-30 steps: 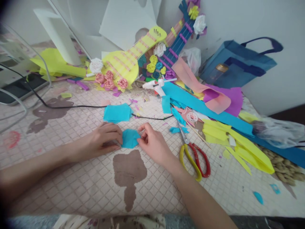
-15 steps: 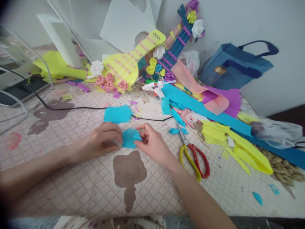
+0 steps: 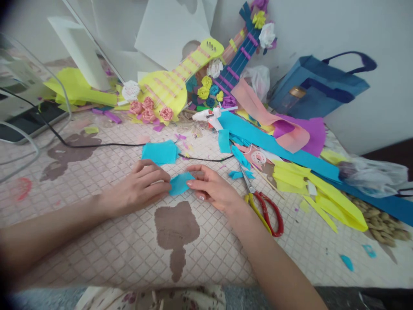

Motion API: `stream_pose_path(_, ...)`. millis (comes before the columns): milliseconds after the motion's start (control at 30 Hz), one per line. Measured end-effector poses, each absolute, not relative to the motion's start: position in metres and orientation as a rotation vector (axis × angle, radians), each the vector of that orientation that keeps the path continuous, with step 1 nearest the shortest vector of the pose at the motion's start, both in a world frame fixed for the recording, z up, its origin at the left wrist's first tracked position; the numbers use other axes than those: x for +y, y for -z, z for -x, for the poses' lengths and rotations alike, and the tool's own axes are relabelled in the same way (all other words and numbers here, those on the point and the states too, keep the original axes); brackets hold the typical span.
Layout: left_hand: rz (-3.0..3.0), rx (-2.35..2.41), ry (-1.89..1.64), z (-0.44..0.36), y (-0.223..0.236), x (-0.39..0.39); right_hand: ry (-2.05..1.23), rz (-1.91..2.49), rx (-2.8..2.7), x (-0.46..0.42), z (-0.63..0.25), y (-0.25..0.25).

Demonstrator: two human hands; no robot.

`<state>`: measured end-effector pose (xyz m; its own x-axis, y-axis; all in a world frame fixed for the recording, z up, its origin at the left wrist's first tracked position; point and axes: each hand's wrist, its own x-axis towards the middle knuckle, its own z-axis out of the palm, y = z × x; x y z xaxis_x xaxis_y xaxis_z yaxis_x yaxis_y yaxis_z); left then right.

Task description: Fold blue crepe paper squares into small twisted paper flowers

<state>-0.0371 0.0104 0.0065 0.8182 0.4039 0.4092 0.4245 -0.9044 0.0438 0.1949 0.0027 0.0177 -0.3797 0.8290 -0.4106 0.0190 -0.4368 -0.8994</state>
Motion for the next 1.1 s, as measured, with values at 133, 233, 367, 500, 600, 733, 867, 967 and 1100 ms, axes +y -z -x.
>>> stream_pose_path(133, 2.945, -0.657, 0.613, 0.035, -0.006, 0.009, -1.794, 1.348, -1.319, 0.001, -0.195, -0.016)
stream_pose_path(233, 2.98, -0.684, 0.649, 0.034, -0.005, 0.008, -1.554, 1.456, -1.556, -0.002, -0.198, -0.015)
stream_pose_path(367, 2.996, -0.84, 0.747, 0.033, -0.002, 0.006, -0.937, 1.581, -1.842, -0.012, -0.206, -0.012)
stream_pose_path(500, 3.058, -1.035, 0.813, 0.033, 0.0, 0.006, -0.665, 1.41, -2.129, -0.026, -0.211, -0.01)
stream_pose_path(600, 3.075, -1.085, 0.83, 0.033, -0.001, 0.005, -0.609, 1.339, -2.254, -0.033, -0.209, -0.007)
stream_pose_path(733, 3.064, -1.089, 0.862, 0.031, -0.002, 0.005, -0.487, 1.331, -2.337, -0.033, -0.203, -0.002)
stream_pose_path(867, 3.073, -1.051, 0.847, 0.031, -0.001, 0.005, -0.353, 1.317, -2.439, -0.032, -0.202, 0.002)
stream_pose_path(967, 3.093, -1.046, 0.865, 0.031, 0.0, 0.005, -0.341, 1.312, -2.463, -0.033, -0.202, 0.004)
stream_pose_path(1100, 3.138, -1.076, 0.9, 0.03, 0.001, 0.005, -0.413, 1.31, -2.394, -0.033, -0.201, 0.004)
